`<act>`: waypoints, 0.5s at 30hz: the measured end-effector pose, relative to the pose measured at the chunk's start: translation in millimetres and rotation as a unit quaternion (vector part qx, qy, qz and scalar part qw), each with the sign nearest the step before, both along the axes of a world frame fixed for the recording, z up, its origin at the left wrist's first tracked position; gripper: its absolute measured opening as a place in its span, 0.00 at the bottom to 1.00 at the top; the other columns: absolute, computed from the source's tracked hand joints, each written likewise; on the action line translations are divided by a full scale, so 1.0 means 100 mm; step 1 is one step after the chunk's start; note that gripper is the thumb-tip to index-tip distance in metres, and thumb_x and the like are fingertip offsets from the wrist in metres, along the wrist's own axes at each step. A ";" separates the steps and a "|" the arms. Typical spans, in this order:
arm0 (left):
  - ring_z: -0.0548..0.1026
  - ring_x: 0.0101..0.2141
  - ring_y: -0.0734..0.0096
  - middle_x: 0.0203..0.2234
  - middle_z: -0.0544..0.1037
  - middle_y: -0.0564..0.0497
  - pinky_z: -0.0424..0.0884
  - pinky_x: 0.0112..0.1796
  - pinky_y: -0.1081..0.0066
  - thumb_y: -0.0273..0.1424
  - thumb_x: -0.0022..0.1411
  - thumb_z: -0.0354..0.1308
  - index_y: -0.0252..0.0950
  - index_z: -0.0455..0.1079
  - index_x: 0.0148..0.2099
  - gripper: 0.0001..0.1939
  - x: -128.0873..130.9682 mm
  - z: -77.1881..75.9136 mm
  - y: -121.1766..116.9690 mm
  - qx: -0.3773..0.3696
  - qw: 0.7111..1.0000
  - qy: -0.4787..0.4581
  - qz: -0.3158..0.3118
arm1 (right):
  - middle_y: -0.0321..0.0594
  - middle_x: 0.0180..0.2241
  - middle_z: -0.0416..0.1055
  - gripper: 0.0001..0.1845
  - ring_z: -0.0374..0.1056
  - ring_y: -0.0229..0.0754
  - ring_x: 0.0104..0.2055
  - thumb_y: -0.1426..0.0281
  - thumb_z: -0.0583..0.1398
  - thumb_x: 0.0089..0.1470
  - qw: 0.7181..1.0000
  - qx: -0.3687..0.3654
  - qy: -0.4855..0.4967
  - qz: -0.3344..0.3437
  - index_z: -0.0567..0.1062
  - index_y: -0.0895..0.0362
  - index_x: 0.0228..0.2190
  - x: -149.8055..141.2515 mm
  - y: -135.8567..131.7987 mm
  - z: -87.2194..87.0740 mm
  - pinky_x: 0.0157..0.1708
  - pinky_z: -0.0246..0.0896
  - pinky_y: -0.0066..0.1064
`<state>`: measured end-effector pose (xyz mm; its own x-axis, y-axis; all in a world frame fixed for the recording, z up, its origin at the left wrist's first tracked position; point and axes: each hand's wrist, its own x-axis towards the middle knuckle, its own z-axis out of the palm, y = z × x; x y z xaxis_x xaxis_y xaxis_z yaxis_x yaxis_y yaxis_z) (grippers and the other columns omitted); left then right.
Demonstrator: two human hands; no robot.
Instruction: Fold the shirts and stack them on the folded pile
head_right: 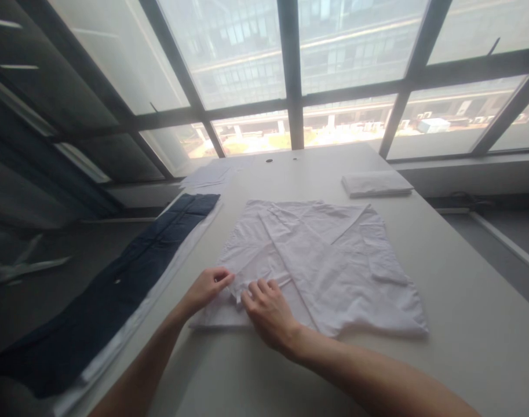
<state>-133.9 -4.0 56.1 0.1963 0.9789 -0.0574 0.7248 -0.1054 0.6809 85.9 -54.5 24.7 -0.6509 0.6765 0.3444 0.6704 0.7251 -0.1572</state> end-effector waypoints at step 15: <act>0.67 0.25 0.70 0.19 0.70 0.55 0.59 0.28 0.72 0.46 0.60 0.53 0.36 0.67 0.24 0.21 -0.03 -0.10 0.02 0.019 0.998 0.067 -0.011 | 0.47 0.37 0.72 0.08 0.64 0.52 0.43 0.75 0.56 0.63 1.000 0.009 -0.011 -0.004 0.75 0.58 0.35 0.02 0.04 -0.01 0.48 0.59 0.46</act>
